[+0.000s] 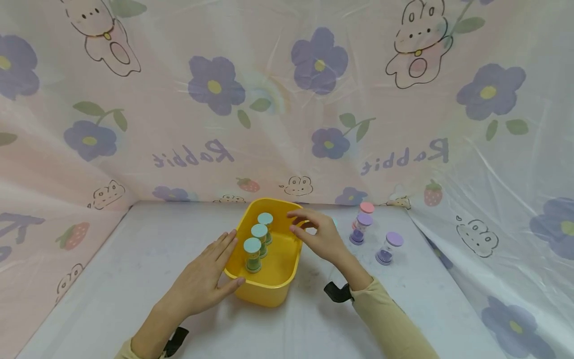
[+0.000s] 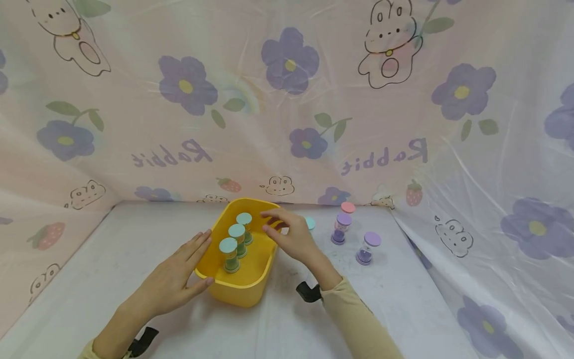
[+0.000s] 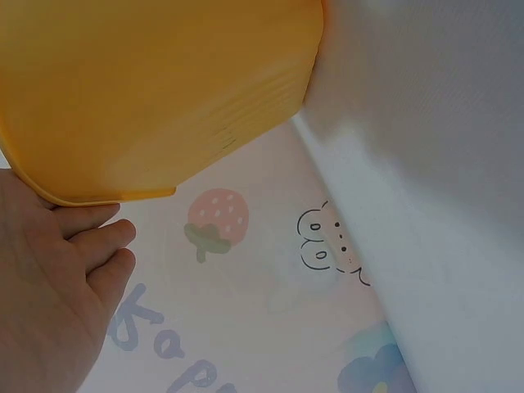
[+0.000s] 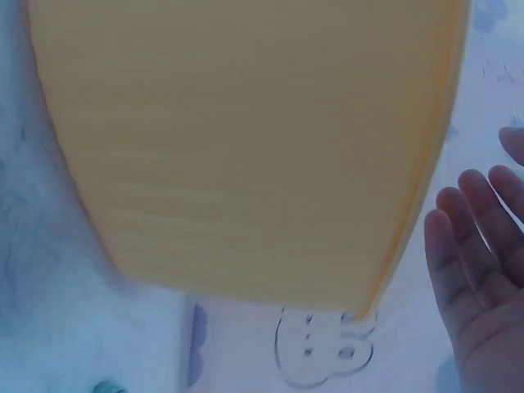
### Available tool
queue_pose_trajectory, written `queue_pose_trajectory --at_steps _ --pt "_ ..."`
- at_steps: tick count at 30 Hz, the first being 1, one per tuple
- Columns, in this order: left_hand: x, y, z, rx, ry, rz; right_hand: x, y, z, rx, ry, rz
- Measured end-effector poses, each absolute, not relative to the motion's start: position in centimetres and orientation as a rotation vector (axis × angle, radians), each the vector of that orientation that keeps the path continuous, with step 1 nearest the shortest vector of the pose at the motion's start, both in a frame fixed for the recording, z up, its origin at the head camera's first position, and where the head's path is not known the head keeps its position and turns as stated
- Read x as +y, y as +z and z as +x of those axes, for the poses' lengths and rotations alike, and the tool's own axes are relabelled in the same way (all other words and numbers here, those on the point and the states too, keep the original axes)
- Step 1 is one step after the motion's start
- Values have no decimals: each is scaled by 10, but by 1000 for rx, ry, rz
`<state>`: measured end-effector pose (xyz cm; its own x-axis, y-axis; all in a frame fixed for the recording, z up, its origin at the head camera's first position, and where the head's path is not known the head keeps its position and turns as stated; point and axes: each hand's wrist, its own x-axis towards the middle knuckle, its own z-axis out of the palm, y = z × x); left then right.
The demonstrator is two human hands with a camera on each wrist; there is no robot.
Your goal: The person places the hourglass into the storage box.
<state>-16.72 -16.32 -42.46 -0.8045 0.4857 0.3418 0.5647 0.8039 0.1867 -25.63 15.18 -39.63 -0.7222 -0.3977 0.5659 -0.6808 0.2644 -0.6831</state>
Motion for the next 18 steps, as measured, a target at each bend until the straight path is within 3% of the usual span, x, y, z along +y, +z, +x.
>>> queue_pose_trajectory --at_steps 13,18 --pt "-163 -424 -167 -2698 -403 -813 189 -389 -246 -2135 1496 620" --pt "-163 -424 -166 -2708 -407 -810 210 -415 -262 -2180 1483 449"
